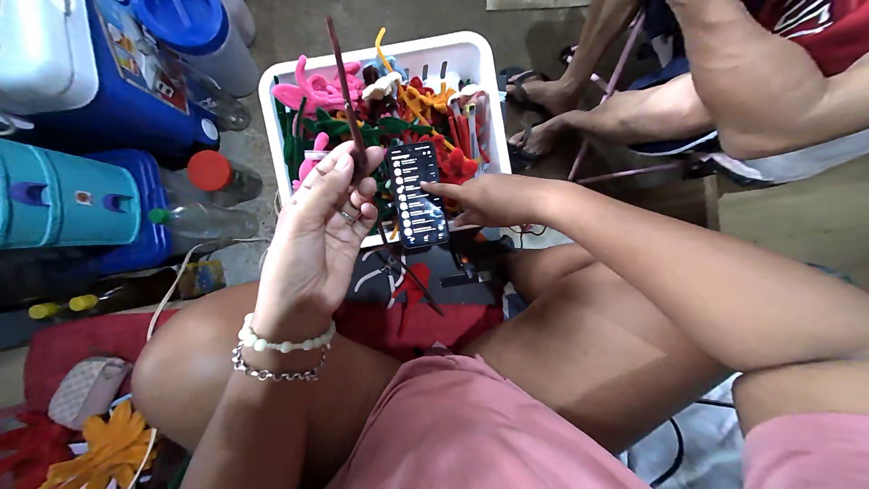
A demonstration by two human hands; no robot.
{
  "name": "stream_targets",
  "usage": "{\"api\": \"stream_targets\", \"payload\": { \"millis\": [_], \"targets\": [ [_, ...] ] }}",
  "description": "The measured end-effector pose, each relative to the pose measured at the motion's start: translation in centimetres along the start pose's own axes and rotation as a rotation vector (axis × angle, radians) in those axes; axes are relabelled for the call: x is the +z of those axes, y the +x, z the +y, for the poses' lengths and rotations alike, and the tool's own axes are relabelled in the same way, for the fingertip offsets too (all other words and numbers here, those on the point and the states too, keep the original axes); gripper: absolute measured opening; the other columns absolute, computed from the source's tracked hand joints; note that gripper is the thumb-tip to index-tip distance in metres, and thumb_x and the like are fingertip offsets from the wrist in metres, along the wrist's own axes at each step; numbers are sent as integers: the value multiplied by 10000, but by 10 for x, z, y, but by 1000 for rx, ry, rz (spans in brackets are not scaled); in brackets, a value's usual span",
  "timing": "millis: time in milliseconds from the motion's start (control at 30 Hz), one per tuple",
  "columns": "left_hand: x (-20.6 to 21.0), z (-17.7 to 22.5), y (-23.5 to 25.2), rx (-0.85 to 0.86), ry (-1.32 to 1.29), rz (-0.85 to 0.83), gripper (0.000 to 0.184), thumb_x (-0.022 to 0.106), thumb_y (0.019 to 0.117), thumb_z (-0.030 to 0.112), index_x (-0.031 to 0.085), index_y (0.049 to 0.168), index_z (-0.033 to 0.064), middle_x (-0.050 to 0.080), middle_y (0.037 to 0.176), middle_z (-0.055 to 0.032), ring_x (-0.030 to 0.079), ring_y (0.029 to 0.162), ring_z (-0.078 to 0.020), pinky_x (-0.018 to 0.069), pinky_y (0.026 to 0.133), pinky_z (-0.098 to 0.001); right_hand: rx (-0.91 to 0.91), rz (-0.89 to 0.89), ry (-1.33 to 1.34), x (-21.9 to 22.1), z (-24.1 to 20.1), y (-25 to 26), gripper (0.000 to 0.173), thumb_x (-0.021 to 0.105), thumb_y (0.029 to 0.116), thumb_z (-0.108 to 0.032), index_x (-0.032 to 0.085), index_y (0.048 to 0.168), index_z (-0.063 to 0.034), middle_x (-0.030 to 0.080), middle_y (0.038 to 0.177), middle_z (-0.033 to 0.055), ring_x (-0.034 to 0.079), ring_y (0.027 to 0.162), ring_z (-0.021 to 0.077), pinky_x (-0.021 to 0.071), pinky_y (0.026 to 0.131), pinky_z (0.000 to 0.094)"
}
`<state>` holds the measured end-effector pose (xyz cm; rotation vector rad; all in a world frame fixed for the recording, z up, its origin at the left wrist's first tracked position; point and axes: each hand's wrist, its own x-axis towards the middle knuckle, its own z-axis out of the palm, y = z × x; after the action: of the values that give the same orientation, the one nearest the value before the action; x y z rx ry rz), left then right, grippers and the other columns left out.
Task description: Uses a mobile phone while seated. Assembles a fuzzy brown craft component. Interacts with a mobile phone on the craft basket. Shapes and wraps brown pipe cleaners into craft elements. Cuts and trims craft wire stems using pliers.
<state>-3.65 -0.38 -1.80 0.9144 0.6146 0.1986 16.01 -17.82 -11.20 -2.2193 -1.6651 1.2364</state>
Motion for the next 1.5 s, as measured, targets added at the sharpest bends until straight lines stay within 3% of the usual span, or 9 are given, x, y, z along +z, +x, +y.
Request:
{"api": "stream_targets", "payload": {
  "millis": [200,267,433,567,633,800,867,1067,1500],
  "targets": [
    [-4,-2,-2,33,53,-44,301,487,1096,247,632,1335,137,683,1249,-18,672,905,-39,547,774,-159,54,150,17,-13,-11,-10,714,676,1004,-213,324,1626,-202,719,934,209,699,855,418,529,843,665],
    [-4,-2,-4,87,136,-61,287,487,1096,224,629,1332,142,681,1251,-12,673,922,-34,552,786,-159,-5,333,55,-21,-16,-18,629,669,1004,-198,414,1575,-125,691,847,161,675,748,355,554,753,609],
    [1,-8,-7,218,319,-120,263,544,1063,118,612,1317,137,698,1197,-11,692,897,-51,566,772,-168,-123,770,134,-32,-43,-36,362,588,1038,-187,605,1355,-12,699,1054,140,690,927,246,577,870,421],
    [5,-15,-8,344,529,-181,247,595,1026,70,597,1270,113,700,1085,19,699,838,-48,588,744,-176,-422,1138,64,-34,-68,-46,230,625,1023,-140,688,1149,42,661,1084,170,635,957,182,539,856,300],
    [7,-16,-10,423,649,-199,230,619,1012,71,599,1239,96,690,1037,20,690,793,-42,588,708,-171,-510,1140,-40,-34,-77,-52,206,631,1026,-155,736,1118,-5,653,1159,194,635,1075,222,526,944,310],
    [11,-17,-12,602,864,-237,262,648,985,59,585,1240,52,679,1067,-11,677,874,-37,572,751,-168,-480,1044,-178,-21,-85,-57,209,593,1043,-115,763,1134,-34,658,1266,210,679,986,228,560,896,311],
    [11,-18,-12,604,884,-240,315,659,971,50,542,1263,57,691,1038,-10,679,849,-36,568,740,-173,-423,1033,-235,-18,-89,-59,201,576,1041,-84,749,1132,-38,696,1221,174,686,1109,246,549,976,329],
    [12,-19,-6,622,900,-251,237,681,961,56,609,1187,45,701,1025,-1,685,856,-11,576,765,-160,-358,1032,-330,-20,-102,-66,206,550,1026,-5,747,1083,-29,733,1055,140,709,1032,265,569,887,345],
    [4,-13,-21,385,671,-313,195,618,1012,55,580,1200,91,714,900,-2,694,644,-71,597,582,-187,-374,987,-369,-30,-113,-63,183,536,1042,-35,718,1056,-45,730,1022,130,707,1001,269,542,874,418]
  ]
}}
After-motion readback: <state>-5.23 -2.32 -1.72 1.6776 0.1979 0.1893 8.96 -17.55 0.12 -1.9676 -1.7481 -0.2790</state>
